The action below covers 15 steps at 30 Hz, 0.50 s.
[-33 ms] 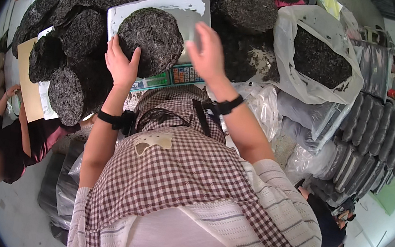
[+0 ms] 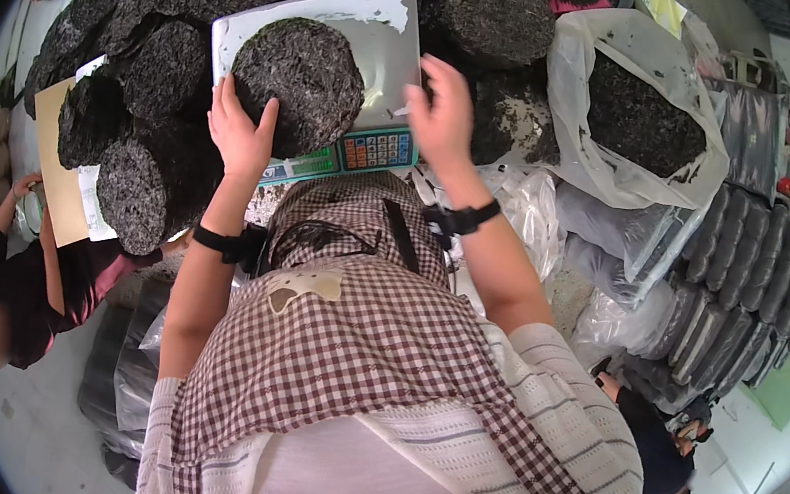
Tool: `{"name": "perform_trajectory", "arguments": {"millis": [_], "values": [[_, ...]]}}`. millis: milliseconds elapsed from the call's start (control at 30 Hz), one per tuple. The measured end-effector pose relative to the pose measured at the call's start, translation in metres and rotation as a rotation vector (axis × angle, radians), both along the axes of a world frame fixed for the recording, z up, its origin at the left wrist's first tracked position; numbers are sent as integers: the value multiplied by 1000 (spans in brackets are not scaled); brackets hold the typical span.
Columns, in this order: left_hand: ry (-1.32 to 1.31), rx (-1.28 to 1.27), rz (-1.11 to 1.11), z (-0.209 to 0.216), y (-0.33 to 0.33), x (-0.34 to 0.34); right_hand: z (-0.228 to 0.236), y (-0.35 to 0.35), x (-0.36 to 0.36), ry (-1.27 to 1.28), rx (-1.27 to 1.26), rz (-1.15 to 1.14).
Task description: The person repeatedly picks up dark, round compressed tea cakes and places them on a digital scale. After weighing, the cakes are moved to a pile on the table. The process is repeated continuously for multiple cakes.
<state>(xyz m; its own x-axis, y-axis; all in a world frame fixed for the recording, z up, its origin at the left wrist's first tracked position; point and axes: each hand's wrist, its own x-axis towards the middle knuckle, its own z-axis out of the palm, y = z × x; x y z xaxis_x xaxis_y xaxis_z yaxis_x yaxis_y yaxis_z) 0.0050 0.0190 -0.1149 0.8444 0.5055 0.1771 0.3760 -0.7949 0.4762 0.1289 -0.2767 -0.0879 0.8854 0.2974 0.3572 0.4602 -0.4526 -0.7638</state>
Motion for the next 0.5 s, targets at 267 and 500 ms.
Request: {"name": "perform_trajectory", "arguments": {"millis": [267,500], "values": [[-96,39,-119,44,-23,-3,-120,-134,-36,176,-822,-66],[-12,48,-291,82,-41,-3,-116,-182,5,197,-786,145]]}}
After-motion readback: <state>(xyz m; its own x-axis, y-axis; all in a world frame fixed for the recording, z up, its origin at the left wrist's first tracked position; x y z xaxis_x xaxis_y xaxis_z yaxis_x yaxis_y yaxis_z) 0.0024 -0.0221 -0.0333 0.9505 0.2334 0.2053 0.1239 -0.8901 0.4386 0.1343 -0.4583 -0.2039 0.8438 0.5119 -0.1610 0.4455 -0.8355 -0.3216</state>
